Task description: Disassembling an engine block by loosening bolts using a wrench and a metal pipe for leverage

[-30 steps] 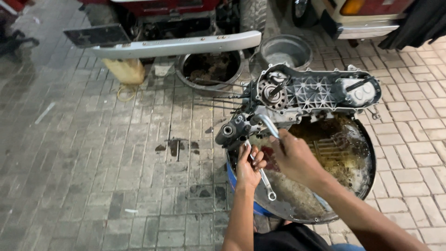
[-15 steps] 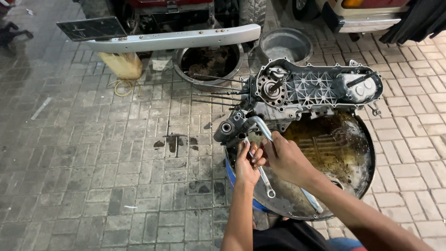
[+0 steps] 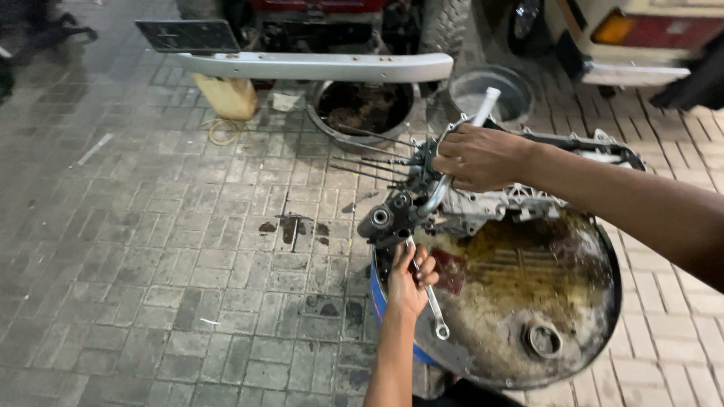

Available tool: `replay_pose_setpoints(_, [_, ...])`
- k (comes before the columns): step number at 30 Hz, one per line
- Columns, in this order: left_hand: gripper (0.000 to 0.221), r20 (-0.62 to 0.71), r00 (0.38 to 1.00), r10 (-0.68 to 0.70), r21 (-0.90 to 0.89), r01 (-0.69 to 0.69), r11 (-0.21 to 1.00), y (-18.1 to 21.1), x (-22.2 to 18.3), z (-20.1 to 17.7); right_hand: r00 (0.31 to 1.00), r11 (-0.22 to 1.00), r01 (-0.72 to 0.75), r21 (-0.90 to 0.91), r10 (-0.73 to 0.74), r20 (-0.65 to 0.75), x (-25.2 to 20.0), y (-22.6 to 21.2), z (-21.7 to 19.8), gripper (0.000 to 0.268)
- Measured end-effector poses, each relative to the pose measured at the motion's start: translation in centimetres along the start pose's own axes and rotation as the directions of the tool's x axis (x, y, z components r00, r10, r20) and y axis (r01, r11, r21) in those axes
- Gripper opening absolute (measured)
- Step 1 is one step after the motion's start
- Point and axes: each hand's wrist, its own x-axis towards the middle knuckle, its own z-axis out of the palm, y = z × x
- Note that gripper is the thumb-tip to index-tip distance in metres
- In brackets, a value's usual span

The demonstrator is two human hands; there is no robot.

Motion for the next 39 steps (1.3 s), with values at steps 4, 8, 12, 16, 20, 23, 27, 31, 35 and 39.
replay_pose_setpoints(4, [0.022, 0.004, 0.999, 0.045, 0.038, -0.046, 0.998, -0.1, -0.2, 1.2, 0.954, 0.973, 0.187, -0.137, -0.147, 0.260, 5.9, 2.1, -1.0, 0.024])
replay_pose_setpoints(8, [0.024, -0.013, 0.999, 0.050, 0.036, -0.050, 0.998, -0.5, -0.3, 1.7, 0.904, 0.882, 0.424, -0.203, -0.426, 0.038, 9.7, 1.2, -3.4, 0.023])
replay_pose_setpoints(12, [0.021, 0.007, 0.998, 0.070, 0.026, -0.070, 0.997, -0.8, 0.0, 0.7, 0.875, 0.835, 0.478, -0.271, -0.481, 0.060, 9.7, 0.1, -5.2, 0.023])
replay_pose_setpoints(16, [0.021, 0.055, 0.997, 0.054, -0.007, -0.054, 0.999, -0.8, 0.3, 0.7, 0.891, 0.842, 0.450, -0.297, -0.447, 0.082, 8.1, 1.6, -5.5, 0.023])
replay_pose_setpoints(20, [0.020, 0.098, 0.994, 0.058, -0.043, -0.054, 0.998, -1.5, 0.4, 0.2, 0.885, 0.854, 0.465, -0.233, -0.448, 0.125, 7.7, 1.8, -5.8, 0.021])
replay_pose_setpoints(23, [0.019, 0.106, 0.993, 0.048, -0.044, -0.043, 0.998, -1.4, 0.7, 0.4, 0.878, 0.854, 0.478, -0.205, -0.468, 0.098, 7.6, 2.3, -6.1, 0.029])
replay_pose_setpoints(27, [0.020, 0.120, 0.992, 0.042, -0.064, -0.035, 0.997, -1.8, 0.8, 0.4, 0.858, 0.862, 0.484, -0.149, -0.501, -0.116, 7.9, 5.6, -0.5, 0.041])
replay_pose_setpoints(31, [0.018, 0.119, 0.992, 0.039, -0.059, -0.032, 0.998, -1.7, 0.4, 1.5, 0.902, 0.863, 0.412, -0.292, -0.431, 0.000, 8.1, 4.2, -9.6, 0.042])
replay_pose_setpoints(35, [0.022, 0.078, 0.995, 0.065, -0.088, -0.058, 0.994, -1.3, -0.1, 2.2, 0.902, 0.975, -0.213, -0.063, 0.220, 0.372, 5.5, -0.3, -13.9, 0.034])
replay_pose_setpoints(39, [0.014, 0.066, 0.996, 0.068, -0.043, -0.065, 0.997, -1.8, 0.6, 0.8, 0.723, 0.561, -0.674, 0.481, 0.367, 0.585, -0.4, -4.6, -12.0, 0.024])
